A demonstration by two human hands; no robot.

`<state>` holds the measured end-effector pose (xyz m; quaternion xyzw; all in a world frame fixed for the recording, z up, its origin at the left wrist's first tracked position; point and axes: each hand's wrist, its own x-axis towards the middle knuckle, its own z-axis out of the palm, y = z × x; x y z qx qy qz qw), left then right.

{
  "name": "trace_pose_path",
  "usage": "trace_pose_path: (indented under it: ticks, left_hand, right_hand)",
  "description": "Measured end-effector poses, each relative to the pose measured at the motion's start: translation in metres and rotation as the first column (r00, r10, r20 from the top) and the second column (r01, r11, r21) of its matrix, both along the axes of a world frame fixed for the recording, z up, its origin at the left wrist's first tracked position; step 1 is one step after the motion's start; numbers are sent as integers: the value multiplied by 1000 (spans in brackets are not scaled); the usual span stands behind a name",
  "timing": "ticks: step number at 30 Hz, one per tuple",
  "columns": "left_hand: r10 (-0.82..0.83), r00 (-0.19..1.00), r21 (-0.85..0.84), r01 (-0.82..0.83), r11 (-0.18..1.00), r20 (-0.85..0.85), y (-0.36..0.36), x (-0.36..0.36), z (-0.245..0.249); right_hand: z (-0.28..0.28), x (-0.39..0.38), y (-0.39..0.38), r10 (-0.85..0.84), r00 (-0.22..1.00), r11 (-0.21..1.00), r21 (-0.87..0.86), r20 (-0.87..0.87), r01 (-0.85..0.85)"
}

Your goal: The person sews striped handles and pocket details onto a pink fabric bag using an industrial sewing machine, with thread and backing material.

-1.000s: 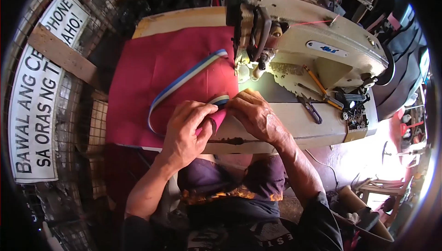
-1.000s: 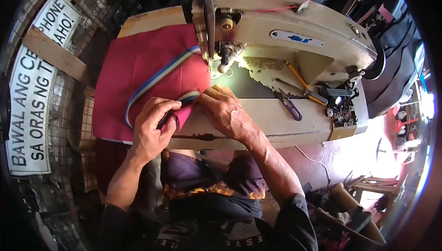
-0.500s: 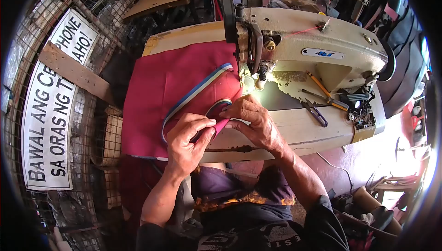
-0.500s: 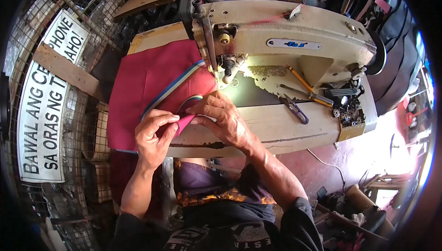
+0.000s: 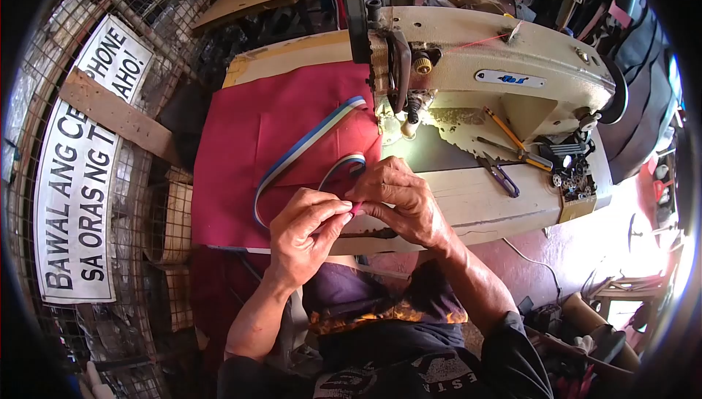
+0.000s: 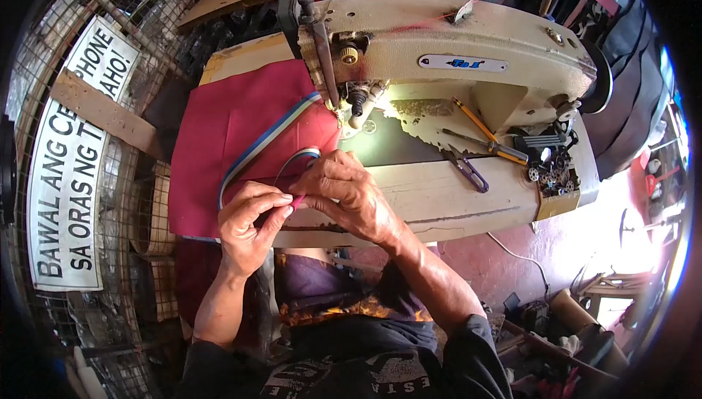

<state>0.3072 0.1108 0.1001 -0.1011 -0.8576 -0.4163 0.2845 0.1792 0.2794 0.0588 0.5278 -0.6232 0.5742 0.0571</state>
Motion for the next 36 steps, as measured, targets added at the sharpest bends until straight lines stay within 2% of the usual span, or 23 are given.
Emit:
trace_pose_path:
  ticks: [3,6,11,15,17,21,24,25,28,30,31,32,34,36]
  left_hand:
    - [-13,1000,-18,13,1000,8,0,0,2]
    - [45,999,-52,-44,998,23,6,1,6]
    - [59,998,-233,-60,971,-13,-7,-6,-18]
    - [65,995,-285,-85,955,-79,-10,-15,-4]
    - [30,999,-250,-38,968,-36,-16,-23,4]
    - [-23,999,-179,30,983,39,-27,-34,20]
    - [-47,998,-171,55,984,52,-31,-37,25]
    - [-55,997,-172,64,983,54,-33,-38,26]
    - [-153,988,-306,138,942,-25,-36,-37,33]
    - [-172,985,-480,160,863,18,-28,-27,34]
    - [-208,978,-543,190,818,28,-23,-22,28]
    - [-241,970,-599,216,771,39,-16,-17,21]
    - [-255,965,-785,209,583,68,4,-3,-8]
    - [-247,967,-798,202,568,69,16,4,-36]
  right_hand:
    - [6,5,5,-34,999,999,8,-23,34]
    - [11,7,11,-68,996,997,24,-53,70]
    - [9,9,12,-105,991,994,31,-83,108]
    - [15,8,10,-144,989,988,57,-40,146]
    - [21,5,6,-184,983,981,66,-26,185]
    - [38,2,-2,-233,958,966,152,169,208]
    - [47,0,-3,-224,922,962,222,315,157]
    - [50,-1,-3,-209,929,965,216,305,146]
    - [60,1,5,-213,977,960,183,-20,213]
    - [43,16,21,-220,968,949,201,-122,241]
    - [32,23,36,-180,924,926,261,-337,275]
    - [26,31,48,-112,896,925,285,-429,252]
    - [-1,45,62,-81,862,907,321,-500,271]
    - [-30,54,62,-140,834,910,262,-534,321]
